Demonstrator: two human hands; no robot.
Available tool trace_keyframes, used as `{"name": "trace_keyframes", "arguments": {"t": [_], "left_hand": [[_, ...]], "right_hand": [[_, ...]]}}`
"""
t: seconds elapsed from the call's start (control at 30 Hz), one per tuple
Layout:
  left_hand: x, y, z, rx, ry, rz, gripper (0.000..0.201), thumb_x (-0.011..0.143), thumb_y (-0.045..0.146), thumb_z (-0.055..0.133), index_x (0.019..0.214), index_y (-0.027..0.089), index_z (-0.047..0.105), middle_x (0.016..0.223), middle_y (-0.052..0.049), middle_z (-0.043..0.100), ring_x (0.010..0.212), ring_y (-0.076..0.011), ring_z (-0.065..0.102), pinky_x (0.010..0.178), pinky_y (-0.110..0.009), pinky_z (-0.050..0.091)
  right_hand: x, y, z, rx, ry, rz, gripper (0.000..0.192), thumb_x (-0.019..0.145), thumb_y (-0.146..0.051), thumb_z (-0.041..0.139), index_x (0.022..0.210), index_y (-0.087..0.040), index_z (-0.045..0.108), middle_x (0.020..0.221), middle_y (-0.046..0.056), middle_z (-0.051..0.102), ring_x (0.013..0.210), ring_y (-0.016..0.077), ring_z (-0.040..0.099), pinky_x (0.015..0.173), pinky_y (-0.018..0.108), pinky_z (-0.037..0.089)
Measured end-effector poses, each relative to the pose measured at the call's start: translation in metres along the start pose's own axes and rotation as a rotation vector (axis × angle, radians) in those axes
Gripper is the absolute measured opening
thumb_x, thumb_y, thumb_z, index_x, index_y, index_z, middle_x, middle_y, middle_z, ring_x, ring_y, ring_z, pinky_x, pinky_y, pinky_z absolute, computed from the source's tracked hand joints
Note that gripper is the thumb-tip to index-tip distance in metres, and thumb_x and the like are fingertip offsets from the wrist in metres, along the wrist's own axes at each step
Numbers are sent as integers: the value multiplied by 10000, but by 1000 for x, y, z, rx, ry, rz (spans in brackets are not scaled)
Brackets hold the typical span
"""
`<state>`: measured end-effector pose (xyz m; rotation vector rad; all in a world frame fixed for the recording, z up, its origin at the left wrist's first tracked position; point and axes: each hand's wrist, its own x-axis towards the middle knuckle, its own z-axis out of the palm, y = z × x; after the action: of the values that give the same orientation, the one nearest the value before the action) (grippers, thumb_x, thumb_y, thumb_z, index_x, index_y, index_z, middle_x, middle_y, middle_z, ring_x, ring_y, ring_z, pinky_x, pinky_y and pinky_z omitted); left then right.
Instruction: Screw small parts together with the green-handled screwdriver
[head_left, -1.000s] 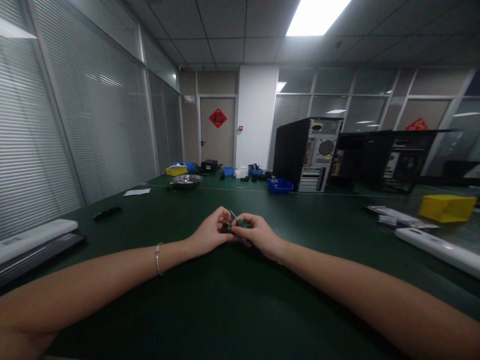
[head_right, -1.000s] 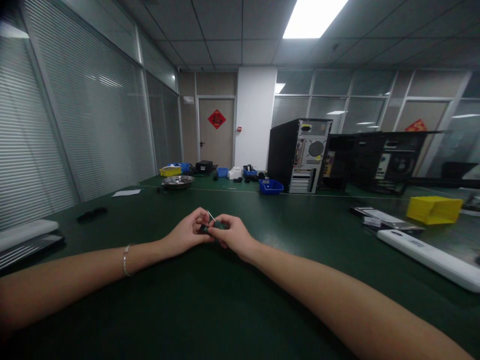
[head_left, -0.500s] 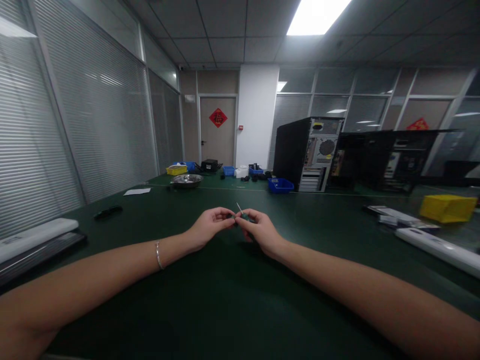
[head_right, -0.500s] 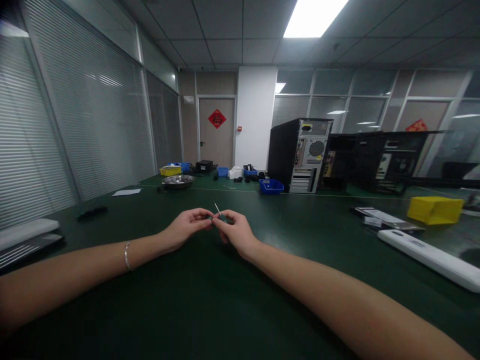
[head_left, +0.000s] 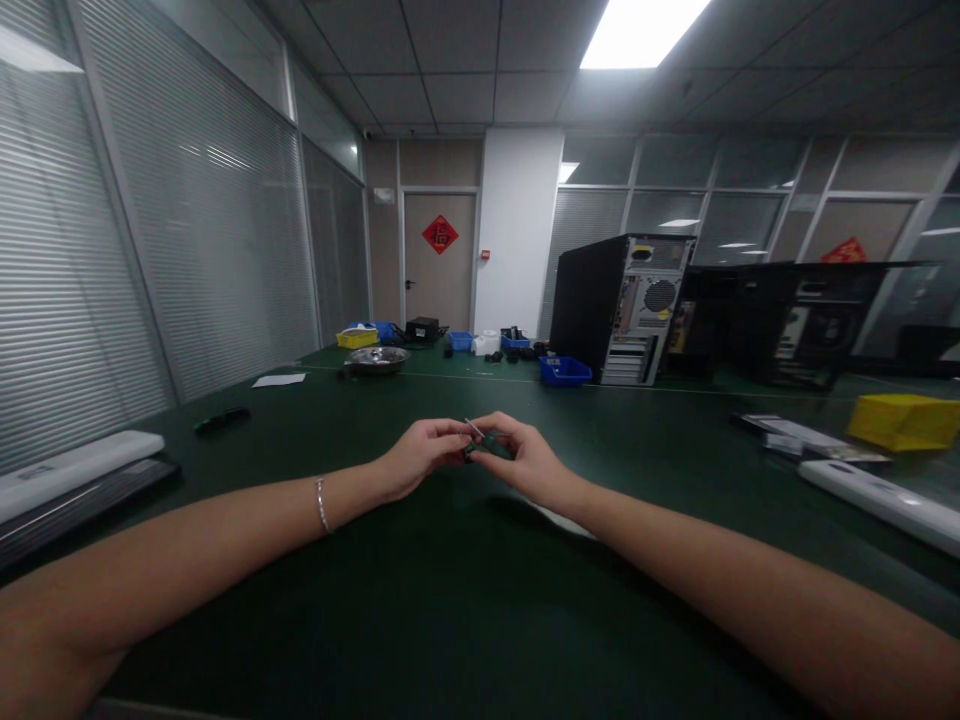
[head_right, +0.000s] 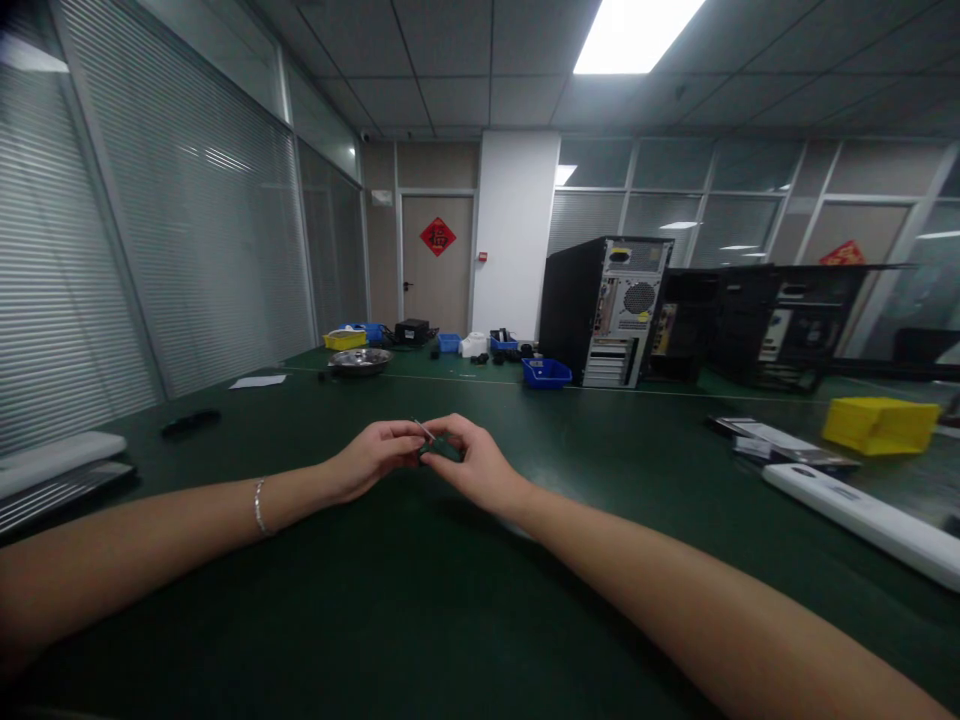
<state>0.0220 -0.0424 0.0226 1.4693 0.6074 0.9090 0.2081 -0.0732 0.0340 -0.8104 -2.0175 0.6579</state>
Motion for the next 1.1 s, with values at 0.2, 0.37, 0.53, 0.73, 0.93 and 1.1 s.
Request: {"name": "trace_keyframes", "arguments": {"t": [0.2, 0.37, 0.53, 0.73, 0.93, 1.1], "left_hand": [[-1, 1, -3, -2, -37, 8, 186, 772, 241, 626, 914, 126, 658, 884, -59, 609, 765, -141, 527, 699, -279, 392], [0, 1, -2, -16, -79, 21, 203, 785, 264, 622, 938, 134, 651, 885, -55, 602, 768, -138, 521, 701, -277, 387], [1, -1, -2, -11, -80, 16, 251, 788, 256, 624, 1018, 156, 639, 954, -54, 593, 802, -139, 525, 728, -287, 401], [0, -1, -1, -122, -139, 10, 294, 774, 255, 639, 1047, 146, 633, 1084, -102, 579, 965, -217, 549, 837, -381, 431], [3, -2, 1, -112, -96, -2, 283, 765, 253, 651, 1019, 128, 646, 1029, -101, 614, 897, -192, 580, 811, -352, 447], [1, -1, 3, -83, -85, 14, 228, 765, 239, 647, 959, 118, 657, 967, -91, 639, 871, -183, 592, 828, -353, 446]], "right_hand": [[-1, 4, 2, -206, 13, -74, 255, 800, -179, 583, 1054, -205, 580, 938, 37, 593, 792, 158, 537, 676, 283, 442], [-3, 1, 1, -168, 28, -80, 231, 811, -181, 573, 1041, -197, 567, 938, 35, 583, 772, 151, 540, 651, 272, 440], [-4, -1, 1, -20, 6, -43, 226, 827, -203, 565, 1052, -190, 558, 951, 36, 591, 799, 155, 566, 691, 289, 459], [-4, 6, 1, -26, 9, -48, 228, 821, -229, 579, 1046, -191, 574, 919, 31, 597, 802, 159, 560, 700, 290, 454], [-4, 7, 2, -168, 82, -136, 225, 808, -194, 580, 1033, -200, 588, 879, 25, 578, 774, 152, 534, 673, 270, 424], [-4, 6, 3, -206, 71, -159, 274, 804, -159, 569, 1071, -221, 583, 895, 33, 565, 799, 162, 532, 700, 282, 426]]}}
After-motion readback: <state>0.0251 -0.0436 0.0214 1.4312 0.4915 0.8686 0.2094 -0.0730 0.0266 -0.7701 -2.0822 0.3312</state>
